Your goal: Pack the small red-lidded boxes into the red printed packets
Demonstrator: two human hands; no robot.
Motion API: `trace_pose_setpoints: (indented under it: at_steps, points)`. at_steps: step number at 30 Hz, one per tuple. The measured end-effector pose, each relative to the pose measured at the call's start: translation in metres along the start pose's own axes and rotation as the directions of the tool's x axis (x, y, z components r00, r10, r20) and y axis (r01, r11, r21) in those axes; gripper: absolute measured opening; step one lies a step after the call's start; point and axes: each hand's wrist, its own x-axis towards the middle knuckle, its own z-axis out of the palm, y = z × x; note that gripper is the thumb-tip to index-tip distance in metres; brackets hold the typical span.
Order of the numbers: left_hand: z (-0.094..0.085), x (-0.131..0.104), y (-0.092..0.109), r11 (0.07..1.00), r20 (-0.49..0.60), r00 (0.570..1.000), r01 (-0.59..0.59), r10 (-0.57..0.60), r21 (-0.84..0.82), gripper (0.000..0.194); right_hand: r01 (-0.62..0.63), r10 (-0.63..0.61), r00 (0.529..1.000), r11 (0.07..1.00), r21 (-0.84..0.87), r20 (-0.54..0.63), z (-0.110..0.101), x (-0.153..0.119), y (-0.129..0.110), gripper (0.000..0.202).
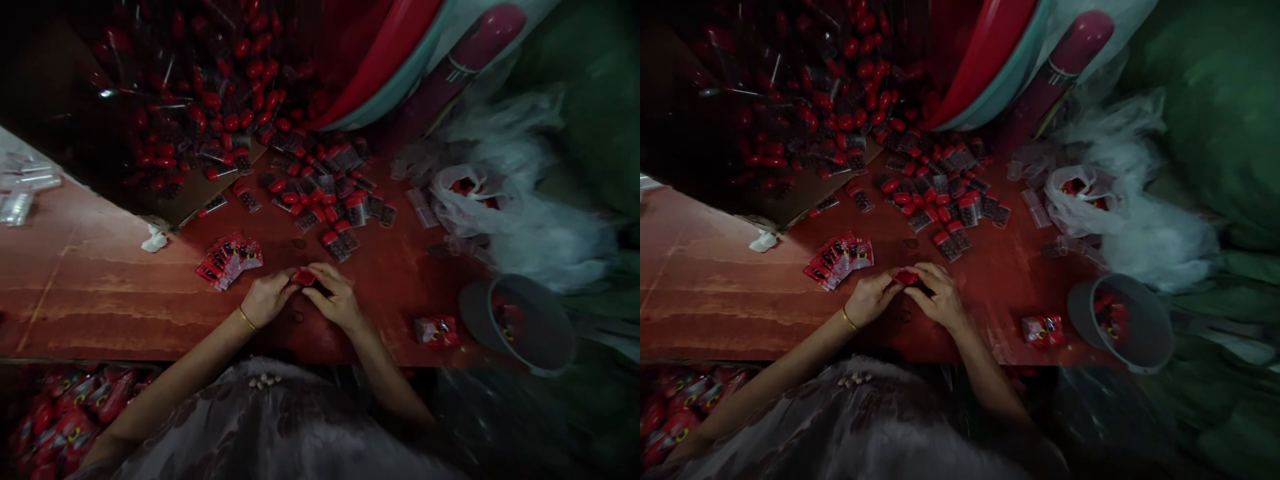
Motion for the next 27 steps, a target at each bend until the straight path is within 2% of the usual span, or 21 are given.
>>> trace_pose_setpoints:
  at_steps: [6, 11, 15, 18, 22, 24, 27]
  points:
    - [0.007, 0.000, -0.006, 0.991, -0.053, 0.996, -0.065, 0.072, 0.118, 0.026, 0.053, -0.053, 0.998, 0.999, 0.007, -0.025, 0.001, 0.006, 0.008, 0.023]
    - [0.013, -0.001, -0.008, 0.977, -0.087, 0.993, -0.067, 0.086, 0.201, 0.027, 0.098, -0.098, 0.995, 0.995, 0.009, -0.036, 0.004, 0.004, 0.013, 0.021]
    - [0.013, -0.002, -0.006, 0.969, -0.092, 0.994, -0.042, 0.066, 0.242, 0.025, 0.072, -0.073, 0.997, 0.997, -0.027, -0.032, 0.007, 0.000, 0.017, 0.019]
    - [0.012, -0.001, -0.001, 0.960, -0.070, 0.997, -0.009, 0.030, 0.279, 0.027, 0.051, -0.052, 0.998, 0.998, -0.040, -0.018, 0.010, -0.003, 0.018, 0.017]
    - [0.008, 0.001, 0.004, 0.952, -0.015, 1.000, 0.019, -0.015, 0.306, 0.030, 0.007, -0.004, 0.997, 0.999, 0.045, -0.074, 0.013, 0.001, 0.012, 0.031]
    - [0.006, 0.003, 0.005, 0.952, -0.002, 1.000, 0.029, -0.030, 0.304, 0.030, -0.007, 0.015, 0.995, 0.996, 0.085, -0.104, 0.015, 0.005, 0.010, 0.030]
    - [0.006, 0.004, 0.003, 0.959, 0.012, 0.999, 0.031, -0.036, 0.283, 0.028, -0.009, 0.016, 0.997, 0.997, 0.083, -0.079, 0.016, 0.008, 0.011, 0.026]
